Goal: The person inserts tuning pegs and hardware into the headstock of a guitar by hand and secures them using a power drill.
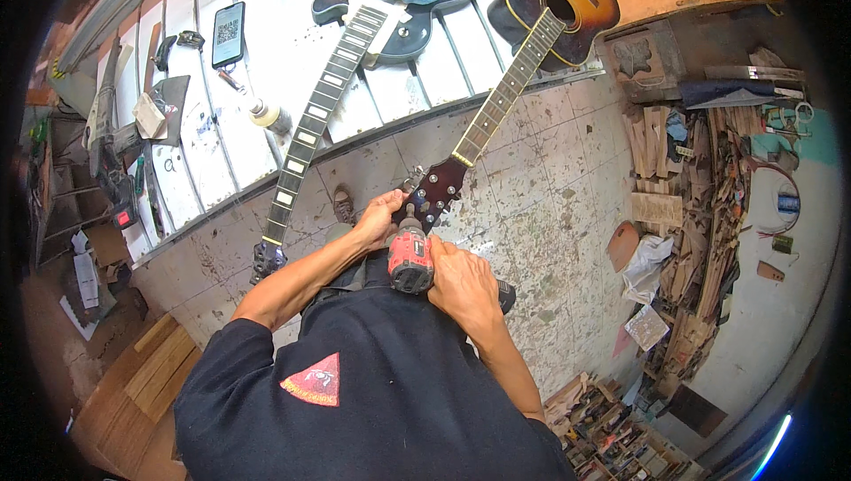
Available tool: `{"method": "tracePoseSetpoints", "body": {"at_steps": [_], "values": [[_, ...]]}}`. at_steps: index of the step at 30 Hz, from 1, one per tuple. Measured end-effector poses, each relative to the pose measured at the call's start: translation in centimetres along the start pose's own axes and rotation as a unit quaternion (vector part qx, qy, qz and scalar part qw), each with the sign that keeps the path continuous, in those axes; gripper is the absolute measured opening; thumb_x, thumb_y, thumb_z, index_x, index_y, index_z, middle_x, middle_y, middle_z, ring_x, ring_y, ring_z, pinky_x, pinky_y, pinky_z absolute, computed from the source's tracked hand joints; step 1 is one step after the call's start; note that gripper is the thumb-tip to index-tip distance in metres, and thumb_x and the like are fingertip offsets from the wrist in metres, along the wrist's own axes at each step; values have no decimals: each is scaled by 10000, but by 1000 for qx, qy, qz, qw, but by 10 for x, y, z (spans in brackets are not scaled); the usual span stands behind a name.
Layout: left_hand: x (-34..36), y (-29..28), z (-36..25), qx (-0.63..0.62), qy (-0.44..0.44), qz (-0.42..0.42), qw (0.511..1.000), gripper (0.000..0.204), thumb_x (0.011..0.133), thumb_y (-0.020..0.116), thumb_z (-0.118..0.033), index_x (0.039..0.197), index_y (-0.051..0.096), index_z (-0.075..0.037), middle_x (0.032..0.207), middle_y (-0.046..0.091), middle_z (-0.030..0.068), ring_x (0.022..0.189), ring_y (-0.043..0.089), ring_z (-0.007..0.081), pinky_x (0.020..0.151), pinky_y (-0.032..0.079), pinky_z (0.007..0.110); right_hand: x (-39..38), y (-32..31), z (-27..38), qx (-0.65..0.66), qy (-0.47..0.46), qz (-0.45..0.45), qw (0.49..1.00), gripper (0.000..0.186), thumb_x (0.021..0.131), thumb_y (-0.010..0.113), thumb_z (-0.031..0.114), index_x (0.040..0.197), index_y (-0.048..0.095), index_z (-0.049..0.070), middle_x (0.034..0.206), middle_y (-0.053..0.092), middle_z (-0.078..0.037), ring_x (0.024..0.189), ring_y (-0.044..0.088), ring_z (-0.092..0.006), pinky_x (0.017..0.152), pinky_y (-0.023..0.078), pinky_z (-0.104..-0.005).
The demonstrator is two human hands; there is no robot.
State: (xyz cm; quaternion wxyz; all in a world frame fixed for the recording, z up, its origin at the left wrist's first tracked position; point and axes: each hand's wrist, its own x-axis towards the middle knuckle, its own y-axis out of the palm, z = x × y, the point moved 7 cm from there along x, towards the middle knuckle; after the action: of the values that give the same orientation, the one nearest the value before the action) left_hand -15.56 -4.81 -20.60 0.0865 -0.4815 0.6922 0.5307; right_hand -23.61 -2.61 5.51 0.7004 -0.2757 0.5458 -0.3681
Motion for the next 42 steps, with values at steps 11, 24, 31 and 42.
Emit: {"method": "tracePoseSetpoints", "body": {"at_steps": [11, 24, 31, 42], "values": [[-2, 4, -1, 0, 19, 12, 1000, 314, 1094, 477, -361, 1147, 621, -87, 1006, 663, 16, 879, 646, 128, 799, 577, 342, 0, -6, -6, 7, -7, -11, 1000, 362, 716, 710, 85, 1049, 575, 36, 956, 696, -213, 876, 658, -464, 752, 525, -538], [-5, 8, -3, -12, 7, 6, 1000, 297, 1104, 460, -330, 1187, 603, -84, 1019, 649, 31, 883, 636, 128, 785, 586, 344, 6, 0, -16, -21, 5, 32, 999, 576, 692, 743, 103, 1254, 622, 65, 983, 706, -199, 893, 680, -432, 762, 549, -511], [1, 1, 2, 6, 13, 20, 1000, 321, 1105, 456, -328, 1177, 610, -56, 1030, 676, 46, 866, 652, 128, 736, 591, 336, -3, -7, -7, -46, -44, 3, 998, 590, 699, 682, 22, 1276, 572, -36, 994, 706, -219, 891, 703, -417, 765, 560, -513], [-17, 24, -42, 8, -8, -1, 1000, 480, 1067, 512, -452, 1283, 642, -43, 1143, 695, 55, 1031, 649, 162, 961, 511, 378, -20, -25, -24, 126, 30, -109, 986, 376, 769, 709, 97, 1140, 670, 47, 898, 704, -252, 843, 673, -463, 735, 531, -513]]}}
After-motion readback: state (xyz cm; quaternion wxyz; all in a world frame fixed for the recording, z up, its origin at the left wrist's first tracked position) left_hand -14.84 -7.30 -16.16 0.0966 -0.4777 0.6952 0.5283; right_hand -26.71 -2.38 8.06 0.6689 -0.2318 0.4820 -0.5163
